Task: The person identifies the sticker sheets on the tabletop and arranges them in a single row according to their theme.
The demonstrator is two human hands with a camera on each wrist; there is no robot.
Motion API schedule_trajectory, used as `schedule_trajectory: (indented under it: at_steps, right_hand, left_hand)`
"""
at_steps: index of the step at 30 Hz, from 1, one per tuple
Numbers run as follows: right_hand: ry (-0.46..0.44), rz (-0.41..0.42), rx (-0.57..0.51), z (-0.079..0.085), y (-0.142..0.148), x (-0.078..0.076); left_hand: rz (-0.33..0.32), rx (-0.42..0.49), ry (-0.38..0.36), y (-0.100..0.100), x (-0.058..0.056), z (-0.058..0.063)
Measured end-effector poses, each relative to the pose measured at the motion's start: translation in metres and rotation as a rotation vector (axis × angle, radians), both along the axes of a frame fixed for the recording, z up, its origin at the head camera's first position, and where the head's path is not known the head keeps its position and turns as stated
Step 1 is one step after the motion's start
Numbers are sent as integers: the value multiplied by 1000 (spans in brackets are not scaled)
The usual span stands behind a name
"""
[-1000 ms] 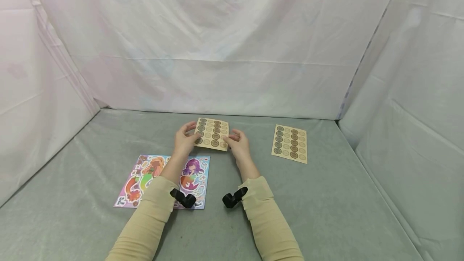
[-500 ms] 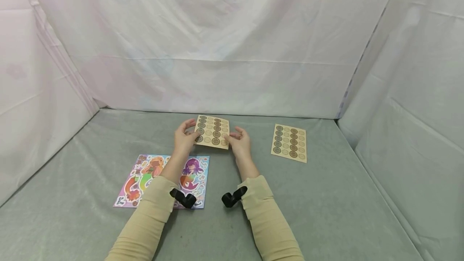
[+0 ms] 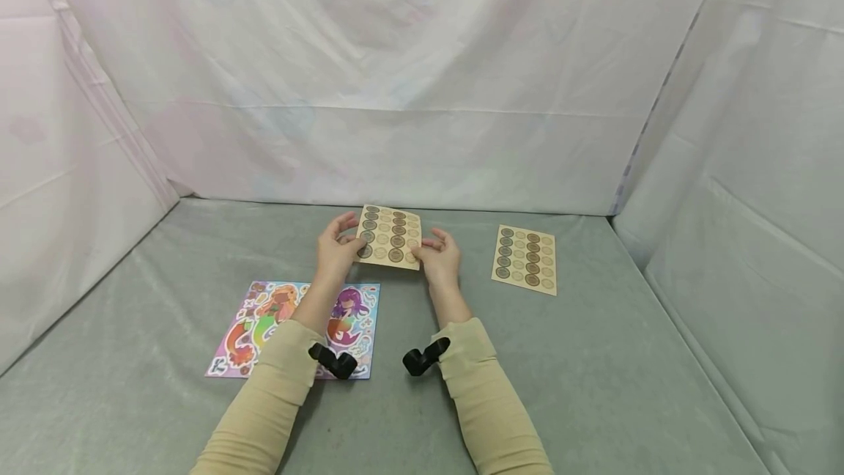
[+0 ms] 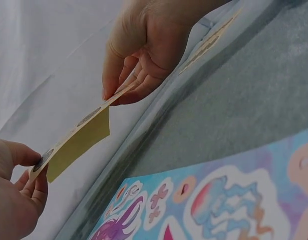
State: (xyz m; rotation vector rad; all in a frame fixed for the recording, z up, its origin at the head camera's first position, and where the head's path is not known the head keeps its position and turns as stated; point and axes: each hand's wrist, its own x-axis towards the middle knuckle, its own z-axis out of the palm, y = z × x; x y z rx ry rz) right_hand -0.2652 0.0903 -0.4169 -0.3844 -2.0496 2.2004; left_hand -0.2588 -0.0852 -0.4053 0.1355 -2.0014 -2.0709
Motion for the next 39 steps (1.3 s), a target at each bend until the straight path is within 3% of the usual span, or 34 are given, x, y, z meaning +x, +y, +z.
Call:
schedule_trajectory:
  at_steps: [15, 23, 30, 39]
  right_hand:
    - [13, 16, 18, 14, 2, 5]
    - [20, 25, 19, 19, 4, 6]
    - [28, 49, 30, 24, 8, 7]
    - [34, 89, 16, 33, 13, 10]
  left_hand:
    - [-20, 94, -34, 0, 3, 12]
    - [-41, 102, -61, -1, 7, 20]
    - [-32, 86, -48, -1, 4, 17]
    - [-52, 77, -37, 1, 10, 26]
